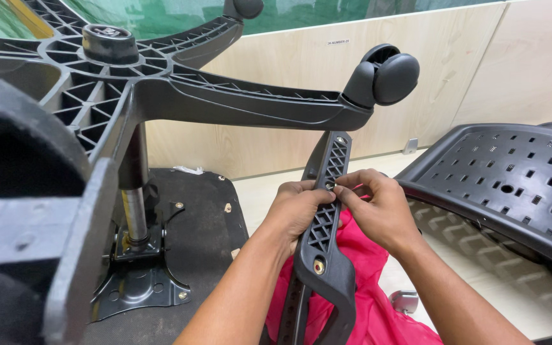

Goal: The person uses a screwdriver to tighten screws on the underside of an office chair, securing the base to the seat. The person then removes the screwdriver and sets it aside.

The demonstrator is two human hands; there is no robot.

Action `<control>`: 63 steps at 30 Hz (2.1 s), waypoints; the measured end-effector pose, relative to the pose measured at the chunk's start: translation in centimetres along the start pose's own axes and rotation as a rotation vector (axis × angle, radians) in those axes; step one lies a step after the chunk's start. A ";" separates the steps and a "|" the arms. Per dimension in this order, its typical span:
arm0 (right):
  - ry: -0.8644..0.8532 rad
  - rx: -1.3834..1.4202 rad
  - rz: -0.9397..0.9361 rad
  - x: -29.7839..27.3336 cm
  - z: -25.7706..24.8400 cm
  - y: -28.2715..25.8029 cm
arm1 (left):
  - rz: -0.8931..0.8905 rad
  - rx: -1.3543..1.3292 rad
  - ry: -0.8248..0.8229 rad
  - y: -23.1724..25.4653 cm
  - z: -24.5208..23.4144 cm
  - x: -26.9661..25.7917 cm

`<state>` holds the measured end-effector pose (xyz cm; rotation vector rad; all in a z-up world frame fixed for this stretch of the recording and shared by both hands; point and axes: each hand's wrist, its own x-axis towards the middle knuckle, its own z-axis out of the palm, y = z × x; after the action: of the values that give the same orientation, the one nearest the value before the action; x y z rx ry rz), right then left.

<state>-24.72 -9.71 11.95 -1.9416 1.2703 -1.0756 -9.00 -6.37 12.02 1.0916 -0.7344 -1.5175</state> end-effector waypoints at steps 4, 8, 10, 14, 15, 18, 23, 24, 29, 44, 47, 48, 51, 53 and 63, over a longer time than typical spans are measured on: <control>-0.031 -0.071 -0.068 0.5 -0.4 -0.5 | 0.025 0.013 -0.007 -0.2 0.0 0.7; -0.014 -0.034 -0.022 0.8 -0.8 -0.3 | 0.025 0.019 -0.020 -0.1 0.0 1.1; -0.014 0.074 0.019 0.6 -1.1 0.3 | 0.004 0.020 -0.010 0.0 0.0 1.1; 0.027 0.130 0.053 -0.5 -1.8 3.1 | -0.046 0.051 0.029 0.5 -0.2 1.6; 0.036 0.157 0.083 -0.8 -2.0 4.0 | -0.051 0.059 0.037 0.6 -0.3 1.6; 0.093 0.178 0.128 -2.0 -2.7 6.9 | -0.038 0.052 0.059 0.6 -0.7 1.6; 0.162 -0.006 0.285 -4.7 -4.9 11.4 | -0.026 0.074 0.078 0.4 -1.5 1.7; 0.158 -0.037 0.291 -5.1 -5.1 12.3 | -0.027 0.076 0.084 0.3 -1.6 1.8; 0.101 -0.239 0.433 -7.1 -6.2 16.4 | -0.046 -0.045 0.089 -0.1 -2.3 2.3; 0.079 -0.377 0.341 -12.5 -6.3 23.8 | -0.048 -0.051 0.087 -0.3 -2.0 2.4; 0.080 -0.366 0.503 -13.4 -6.2 23.4 | -0.047 -0.051 0.086 -0.2 -2.0 2.4; 0.076 -0.364 0.531 -13.5 -6.2 23.2 | -0.045 -0.053 0.087 -0.1 -2.0 2.4; 0.067 -0.385 0.561 -13.7 -6.2 23.0 | -0.053 -0.053 0.099 -0.1 -2.0 2.4; 0.072 -0.396 0.555 -13.7 -6.1 23.1 | -0.050 -0.067 0.083 -0.1 -1.9 2.5; 0.117 -0.417 0.510 -13.3 -6.0 23.8 | -0.028 -0.069 0.063 -0.3 -1.8 2.5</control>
<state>-43.78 -6.66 -8.21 -1.6902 2.0443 -0.7078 -7.48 -8.56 10.38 1.0967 -0.6219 -1.5140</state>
